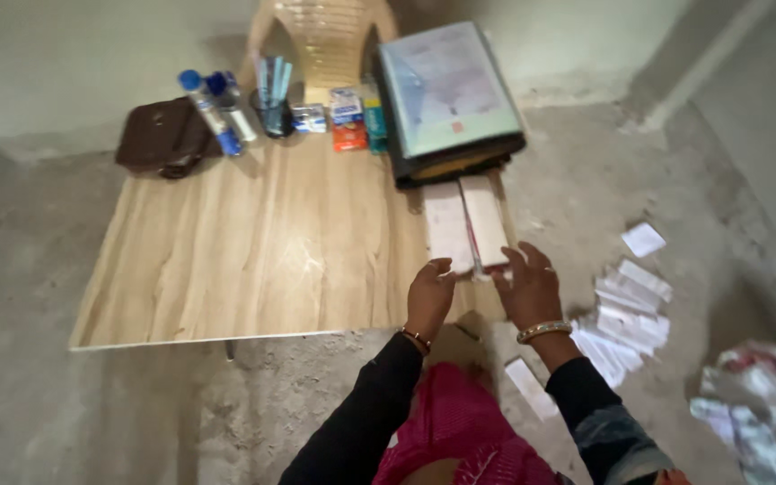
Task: The person sorts through several white rectangular slips of paper, picking them up from the floor and organizing them on a wooden table next to a black binder.
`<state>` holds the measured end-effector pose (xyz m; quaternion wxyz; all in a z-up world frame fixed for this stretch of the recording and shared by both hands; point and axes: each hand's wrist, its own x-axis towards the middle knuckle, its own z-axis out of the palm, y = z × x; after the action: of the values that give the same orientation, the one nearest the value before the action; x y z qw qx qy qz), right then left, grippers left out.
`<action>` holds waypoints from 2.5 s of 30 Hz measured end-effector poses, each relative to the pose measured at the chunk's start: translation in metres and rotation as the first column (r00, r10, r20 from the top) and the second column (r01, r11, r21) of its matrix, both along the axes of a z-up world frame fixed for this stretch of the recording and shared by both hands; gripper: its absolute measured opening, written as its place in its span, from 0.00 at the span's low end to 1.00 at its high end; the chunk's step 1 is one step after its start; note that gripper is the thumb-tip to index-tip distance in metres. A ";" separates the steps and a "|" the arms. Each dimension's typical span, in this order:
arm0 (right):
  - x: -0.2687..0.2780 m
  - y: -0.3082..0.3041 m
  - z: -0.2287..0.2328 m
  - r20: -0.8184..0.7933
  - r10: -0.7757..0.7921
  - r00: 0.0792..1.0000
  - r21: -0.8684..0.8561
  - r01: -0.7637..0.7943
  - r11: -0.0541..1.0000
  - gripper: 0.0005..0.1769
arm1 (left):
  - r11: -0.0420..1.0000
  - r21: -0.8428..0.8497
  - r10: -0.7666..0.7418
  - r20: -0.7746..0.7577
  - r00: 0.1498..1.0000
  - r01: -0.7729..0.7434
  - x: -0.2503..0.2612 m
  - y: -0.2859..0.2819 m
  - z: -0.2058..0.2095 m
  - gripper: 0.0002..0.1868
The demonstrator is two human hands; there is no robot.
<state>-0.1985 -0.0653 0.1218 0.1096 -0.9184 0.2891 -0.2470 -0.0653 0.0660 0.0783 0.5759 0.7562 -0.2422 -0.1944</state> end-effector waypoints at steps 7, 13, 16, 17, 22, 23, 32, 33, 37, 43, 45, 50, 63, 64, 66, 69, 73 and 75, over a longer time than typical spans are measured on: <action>-0.108 0.011 0.011 0.012 -0.239 0.971 0.129 0.236 0.963 0.24 | 0.977 -0.107 -0.189 -0.039 0.981 0.184 -0.070 -0.011 0.025 0.17; -0.190 0.008 0.004 0.063 -0.362 0.930 0.158 0.349 0.924 0.22 | 0.950 -0.070 -0.308 -0.032 0.951 0.305 -0.134 -0.019 0.048 0.17; -0.232 0.007 0.002 0.106 -0.370 0.923 0.073 0.364 0.929 0.22 | 0.943 -0.076 -0.326 0.002 0.945 0.325 -0.169 -0.024 0.051 0.16; -0.249 0.007 0.002 0.103 -0.391 0.914 0.109 0.381 0.918 0.21 | 0.939 -0.080 -0.333 0.012 0.943 0.333 -0.183 -0.026 0.052 0.16; -0.358 0.004 -0.004 0.067 -0.475 0.877 0.221 0.451 0.865 0.21 | 0.929 -0.054 -0.368 -0.016 0.930 0.367 -0.272 -0.047 0.050 0.16; -0.386 0.002 -0.007 0.052 -0.475 0.879 0.195 0.457 0.868 0.22 | 0.926 -0.084 -0.371 -0.018 0.929 0.368 -0.297 -0.052 0.048 0.16; -0.564 -0.014 -0.044 0.044 -0.516 0.856 0.155 0.504 0.850 0.21 | 0.908 -0.066 -0.418 -0.221 0.881 0.413 -0.442 -0.064 0.036 0.16; -0.572 -0.014 -0.046 0.065 -0.509 0.858 0.156 0.495 0.855 0.21 | 0.916 -0.056 -0.398 -0.236 0.887 0.396 -0.449 -0.064 0.035 0.16; -0.588 -0.021 -0.058 0.090 -0.510 0.855 0.209 0.484 0.849 0.20 | 0.922 -0.043 -0.383 -0.221 0.897 0.384 -0.458 -0.069 0.029 0.15; -0.589 -0.034 -0.078 0.062 -0.552 0.832 0.254 0.522 0.815 0.21 | 0.898 0.043 -0.423 -0.192 0.886 0.438 -0.444 -0.099 0.011 0.15; -0.592 -0.036 -0.086 0.035 -0.567 0.823 0.292 0.535 0.793 0.21 | 0.894 0.030 -0.431 -0.210 0.878 0.447 -0.438 -0.109 0.000 0.15; -0.604 -0.058 -0.116 0.020 -0.584 0.812 0.296 0.553 0.779 0.20 | 0.854 0.050 -0.507 -0.138 0.851 0.517 -0.416 -0.136 -0.031 0.14; -0.595 -0.071 -0.331 -0.121 -0.642 0.757 0.603 0.570 0.559 0.20 | 0.832 0.141 -0.426 -0.454 0.782 0.536 -0.387 -0.171 -0.329 0.17; -0.589 -0.072 -0.362 -0.134 -0.642 0.755 0.623 0.568 0.537 0.21 | 0.832 0.153 -0.410 -0.477 0.777 0.533 -0.385 -0.172 -0.365 0.17; -0.573 -0.066 -0.422 -0.212 -0.620 0.755 0.657 0.580 0.482 0.20 | 0.832 0.178 -0.376 -0.515 0.770 0.525 -0.383 -0.170 -0.433 0.17; -0.537 -0.065 -0.519 -0.263 -0.509 0.820 0.658 0.538 0.527 0.21 | 0.830 0.237 -0.302 -0.570 0.764 0.505 -0.376 -0.152 -0.534 0.18; -0.495 -0.070 -0.656 -0.291 -0.356 0.888 0.614 0.459 0.643 0.22 | 0.893 0.034 -0.339 -0.607 0.718 0.449 -0.361 -0.144 -0.671 0.20; -0.470 -0.083 -0.727 -0.256 -0.253 0.933 0.490 0.351 0.798 0.24 | 0.902 0.013 -0.317 -0.656 0.684 0.431 -0.348 -0.140 -0.723 0.20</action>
<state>-0.6690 -0.1481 -0.6049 0.2902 -0.8126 0.4974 -0.0898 -0.4137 -0.0745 -0.6445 0.5060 0.6234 -0.1639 -0.5732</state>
